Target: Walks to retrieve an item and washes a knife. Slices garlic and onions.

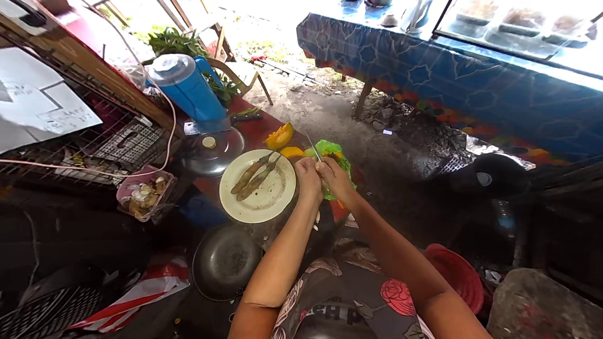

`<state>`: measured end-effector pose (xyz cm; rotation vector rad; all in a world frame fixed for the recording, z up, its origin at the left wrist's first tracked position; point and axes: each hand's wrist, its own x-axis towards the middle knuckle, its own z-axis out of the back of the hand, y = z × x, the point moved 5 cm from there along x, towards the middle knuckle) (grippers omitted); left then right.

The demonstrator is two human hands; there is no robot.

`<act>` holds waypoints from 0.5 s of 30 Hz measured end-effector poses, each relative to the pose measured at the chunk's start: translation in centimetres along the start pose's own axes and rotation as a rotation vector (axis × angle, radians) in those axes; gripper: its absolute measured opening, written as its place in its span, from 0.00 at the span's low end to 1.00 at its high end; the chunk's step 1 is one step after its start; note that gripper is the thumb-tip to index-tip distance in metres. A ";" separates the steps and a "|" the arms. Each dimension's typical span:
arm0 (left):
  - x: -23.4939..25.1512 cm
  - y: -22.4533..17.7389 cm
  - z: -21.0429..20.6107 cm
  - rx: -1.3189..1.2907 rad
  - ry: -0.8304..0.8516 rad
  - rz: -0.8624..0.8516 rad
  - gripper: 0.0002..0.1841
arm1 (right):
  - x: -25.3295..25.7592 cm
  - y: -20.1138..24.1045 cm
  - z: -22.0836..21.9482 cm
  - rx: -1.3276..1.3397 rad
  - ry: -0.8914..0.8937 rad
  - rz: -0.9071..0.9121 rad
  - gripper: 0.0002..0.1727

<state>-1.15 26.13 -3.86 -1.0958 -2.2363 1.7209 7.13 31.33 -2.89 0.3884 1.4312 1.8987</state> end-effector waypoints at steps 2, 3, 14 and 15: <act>0.3 -0.7 0.4 0.005 0.036 0.038 0.11 | 0.1 0.1 1.0 -0.032 0.029 -0.047 0.28; 0.5 -1.3 0.9 0.018 0.023 0.046 0.12 | 0.0 0.0 1.6 -0.094 0.041 -0.083 0.31; 1.3 -7.4 -3.1 1.486 0.542 -0.582 0.13 | -1.7 3.5 3.7 -0.723 0.169 -0.266 0.49; 2.0 -6.8 -3.8 1.560 0.577 -0.510 0.14 | -2.0 3.9 3.8 -0.744 0.173 -0.263 0.50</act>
